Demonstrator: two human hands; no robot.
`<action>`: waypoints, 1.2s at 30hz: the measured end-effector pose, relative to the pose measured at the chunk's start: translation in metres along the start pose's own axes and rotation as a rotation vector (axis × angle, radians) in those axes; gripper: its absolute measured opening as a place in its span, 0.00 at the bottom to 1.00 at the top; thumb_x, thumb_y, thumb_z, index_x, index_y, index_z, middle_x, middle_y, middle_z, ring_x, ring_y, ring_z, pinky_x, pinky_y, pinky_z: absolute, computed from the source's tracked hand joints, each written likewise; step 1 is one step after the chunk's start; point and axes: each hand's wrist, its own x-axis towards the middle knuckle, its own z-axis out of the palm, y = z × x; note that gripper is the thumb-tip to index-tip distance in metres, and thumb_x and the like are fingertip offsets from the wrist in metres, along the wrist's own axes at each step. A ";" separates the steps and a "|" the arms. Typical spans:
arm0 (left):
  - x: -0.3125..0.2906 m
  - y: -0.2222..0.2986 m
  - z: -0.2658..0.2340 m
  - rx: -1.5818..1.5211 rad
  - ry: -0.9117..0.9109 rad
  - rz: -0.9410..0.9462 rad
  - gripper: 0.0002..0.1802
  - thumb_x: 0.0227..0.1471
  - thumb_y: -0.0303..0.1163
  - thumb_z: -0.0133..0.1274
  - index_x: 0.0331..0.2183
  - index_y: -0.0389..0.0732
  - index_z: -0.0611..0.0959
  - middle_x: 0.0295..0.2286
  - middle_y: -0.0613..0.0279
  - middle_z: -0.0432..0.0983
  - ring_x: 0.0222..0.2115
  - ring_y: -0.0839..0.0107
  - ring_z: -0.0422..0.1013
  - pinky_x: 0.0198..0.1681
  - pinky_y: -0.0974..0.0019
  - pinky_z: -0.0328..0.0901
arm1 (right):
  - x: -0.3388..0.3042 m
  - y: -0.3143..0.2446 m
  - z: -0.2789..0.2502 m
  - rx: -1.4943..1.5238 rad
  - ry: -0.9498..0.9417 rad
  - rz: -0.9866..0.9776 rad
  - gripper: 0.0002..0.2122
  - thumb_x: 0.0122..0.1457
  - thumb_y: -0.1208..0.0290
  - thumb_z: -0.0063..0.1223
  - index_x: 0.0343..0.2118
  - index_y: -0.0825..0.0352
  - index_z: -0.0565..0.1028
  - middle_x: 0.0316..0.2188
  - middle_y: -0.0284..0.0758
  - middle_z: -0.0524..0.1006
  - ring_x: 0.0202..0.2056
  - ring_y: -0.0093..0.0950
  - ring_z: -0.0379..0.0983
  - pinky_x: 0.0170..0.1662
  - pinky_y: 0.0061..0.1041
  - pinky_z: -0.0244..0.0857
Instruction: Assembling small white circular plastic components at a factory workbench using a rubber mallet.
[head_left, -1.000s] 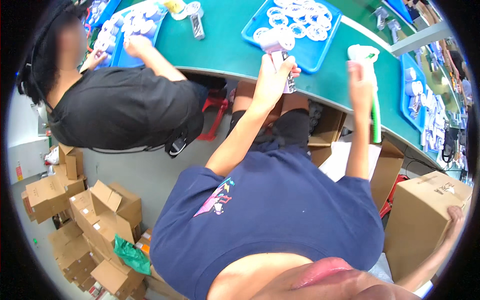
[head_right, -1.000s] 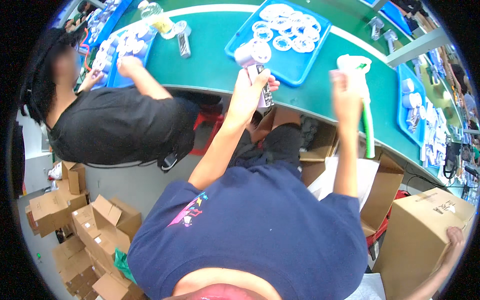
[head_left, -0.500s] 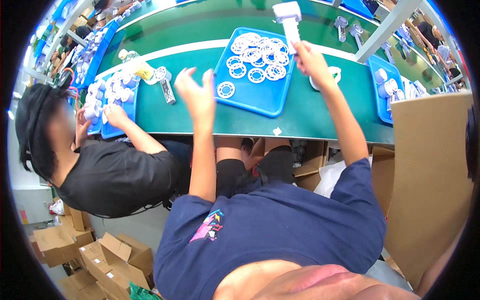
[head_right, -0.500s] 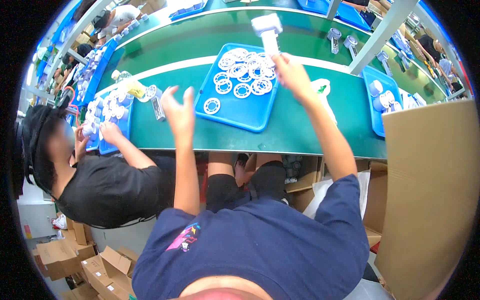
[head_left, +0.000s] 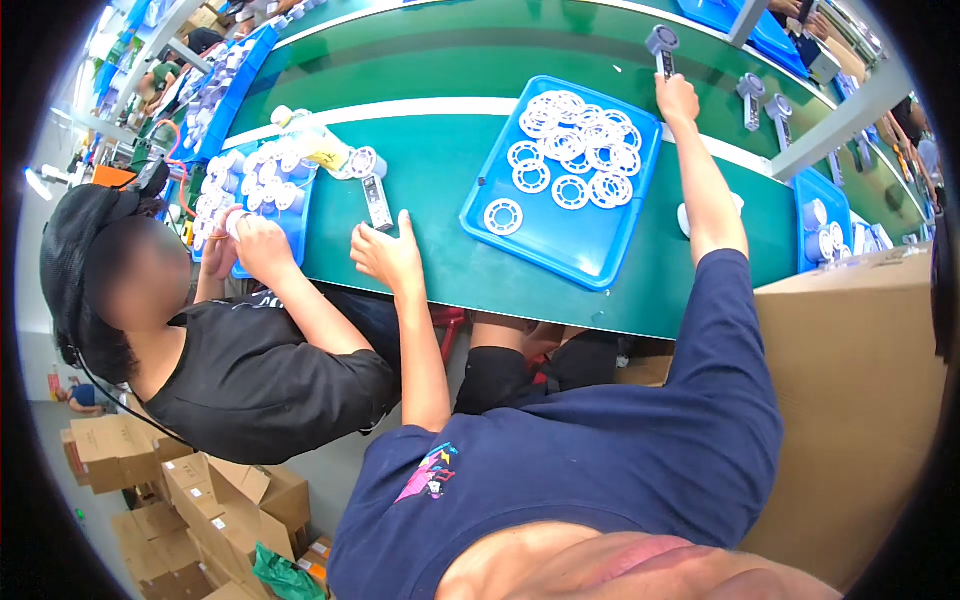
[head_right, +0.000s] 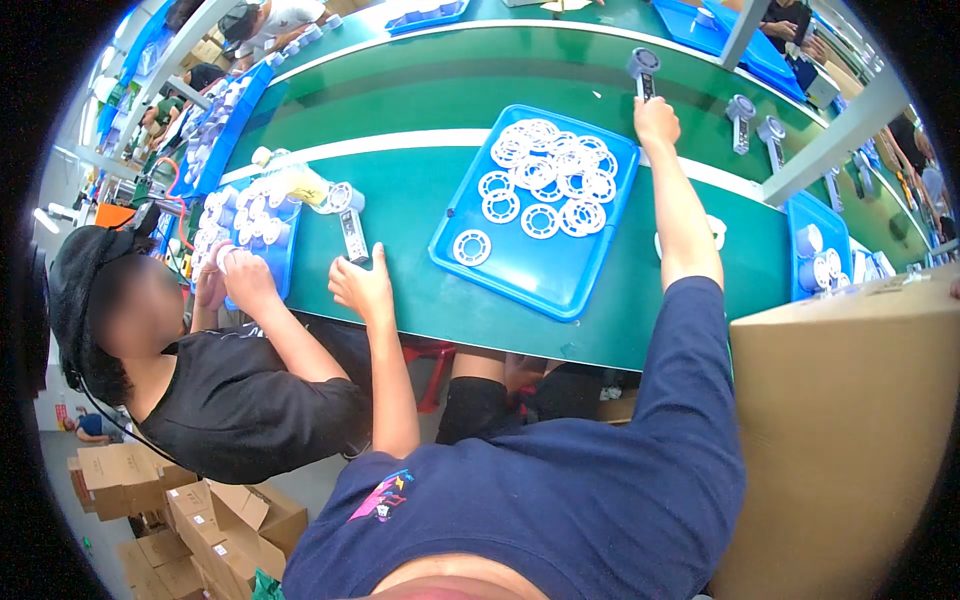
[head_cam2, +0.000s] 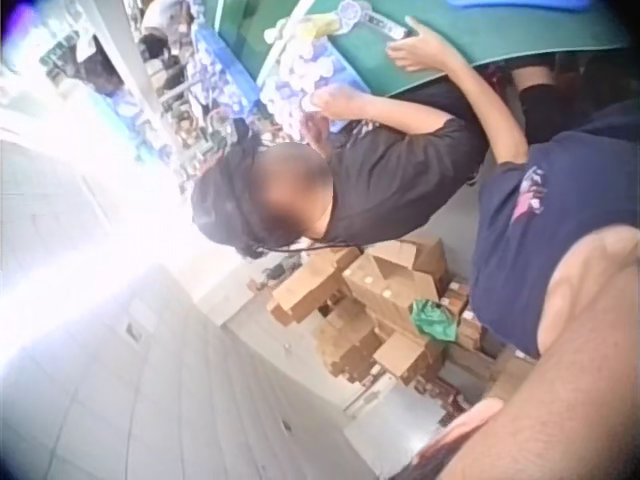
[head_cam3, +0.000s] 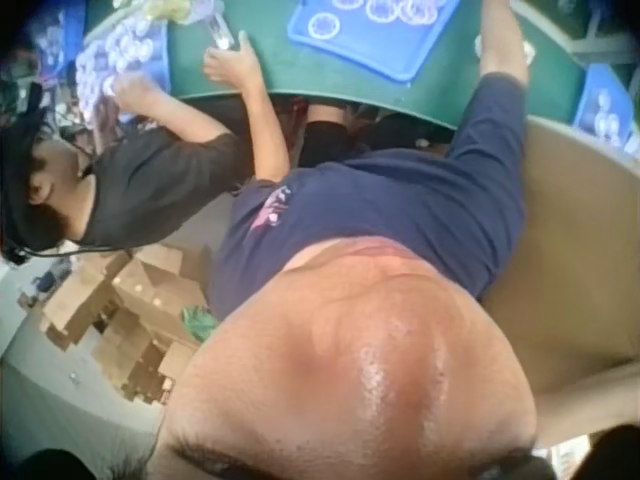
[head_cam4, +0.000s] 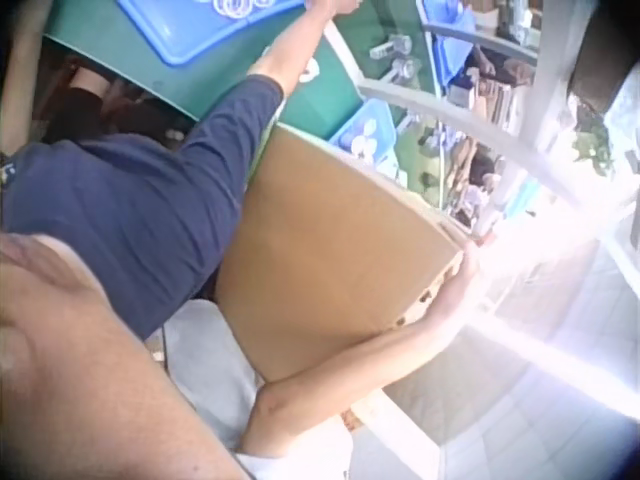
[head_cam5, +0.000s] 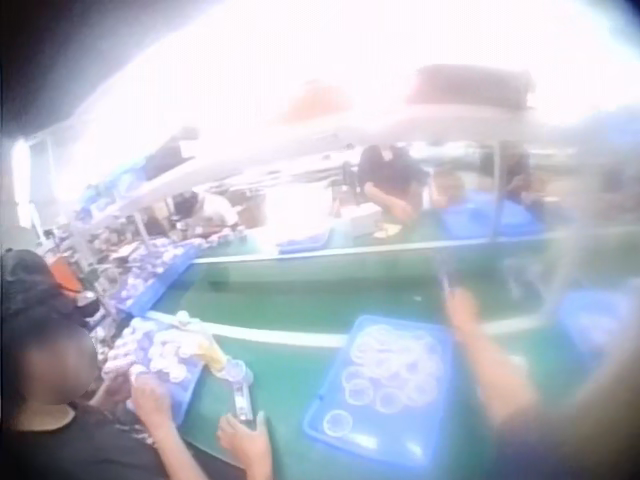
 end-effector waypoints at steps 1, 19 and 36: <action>0.001 0.002 -0.001 0.021 0.003 -0.011 0.41 0.45 0.59 0.61 0.49 0.34 0.73 0.51 0.47 0.66 0.52 0.49 0.61 0.54 0.46 0.56 | 0.000 0.003 0.004 -0.038 -0.024 -0.045 0.24 0.59 0.48 0.49 0.40 0.69 0.77 0.39 0.48 0.79 0.41 0.48 0.77 0.45 0.45 0.71; -0.105 -0.006 -0.081 -0.634 -0.224 0.186 0.18 0.52 0.30 0.57 0.41 0.26 0.77 0.43 0.44 0.69 0.45 0.49 0.66 0.51 0.53 0.60 | -0.143 0.017 -0.043 0.099 -0.077 -0.621 0.10 0.53 0.70 0.52 0.37 0.66 0.79 0.31 0.47 0.78 0.36 0.43 0.76 0.42 0.40 0.69; -0.153 -0.044 -0.121 -0.842 -0.647 0.078 0.19 0.50 0.32 0.62 0.41 0.30 0.77 0.31 0.54 0.76 0.31 0.69 0.71 0.37 0.64 0.67 | -0.186 0.004 -0.048 0.837 -0.287 -0.237 0.09 0.61 0.66 0.50 0.35 0.68 0.75 0.34 0.41 0.81 0.34 0.32 0.79 0.35 0.29 0.70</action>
